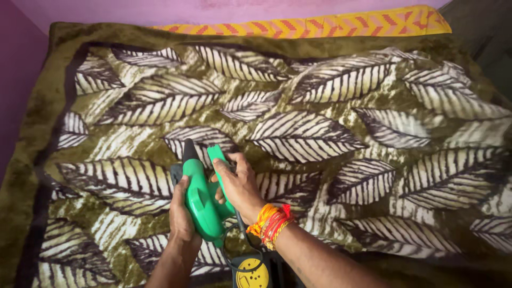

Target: The person uses a green handheld steamer to press a patterned bedspread laid out on a bed. They move the steamer back and forth across the fabric surface, focusing on different sections to smooth out wrinkles.

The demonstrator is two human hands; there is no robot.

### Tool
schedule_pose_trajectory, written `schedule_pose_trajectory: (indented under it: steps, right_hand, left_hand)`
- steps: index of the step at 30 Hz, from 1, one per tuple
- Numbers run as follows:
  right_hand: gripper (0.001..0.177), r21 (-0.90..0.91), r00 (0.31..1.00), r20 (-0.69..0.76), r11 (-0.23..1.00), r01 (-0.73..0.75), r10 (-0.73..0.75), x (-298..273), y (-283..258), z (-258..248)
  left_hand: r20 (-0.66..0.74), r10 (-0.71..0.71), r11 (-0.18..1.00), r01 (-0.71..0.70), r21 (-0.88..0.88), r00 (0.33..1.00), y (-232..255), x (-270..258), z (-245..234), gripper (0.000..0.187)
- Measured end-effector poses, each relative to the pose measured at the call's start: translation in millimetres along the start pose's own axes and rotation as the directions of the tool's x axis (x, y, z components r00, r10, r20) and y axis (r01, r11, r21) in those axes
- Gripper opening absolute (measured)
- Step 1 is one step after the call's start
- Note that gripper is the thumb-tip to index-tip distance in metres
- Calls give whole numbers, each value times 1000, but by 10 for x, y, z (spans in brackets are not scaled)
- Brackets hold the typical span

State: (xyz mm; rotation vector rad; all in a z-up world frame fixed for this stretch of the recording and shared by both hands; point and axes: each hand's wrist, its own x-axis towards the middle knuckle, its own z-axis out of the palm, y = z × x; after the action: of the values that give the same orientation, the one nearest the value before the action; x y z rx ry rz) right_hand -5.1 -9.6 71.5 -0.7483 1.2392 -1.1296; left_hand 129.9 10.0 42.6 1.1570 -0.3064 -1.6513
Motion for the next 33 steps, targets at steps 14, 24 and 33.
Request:
schedule_pose_trajectory:
  steps: [14, 24, 33]
  right_hand:
    - [49, 21, 999, -39, 999, -26, 26, -4, 38, 27]
    - [49, 30, 998, -37, 999, -42, 43, -74, 22, 11]
    - [55, 7, 999, -9, 999, -32, 32, -159, 9, 8]
  left_hand:
    - [-18, -6, 999, 6, 48, 1000, 31, -23, -7, 48]
    - [24, -80, 994, 78, 81, 997, 73, -118, 58, 55]
    - [-86, 3, 996, 4, 90, 996, 34, -190, 16, 44]
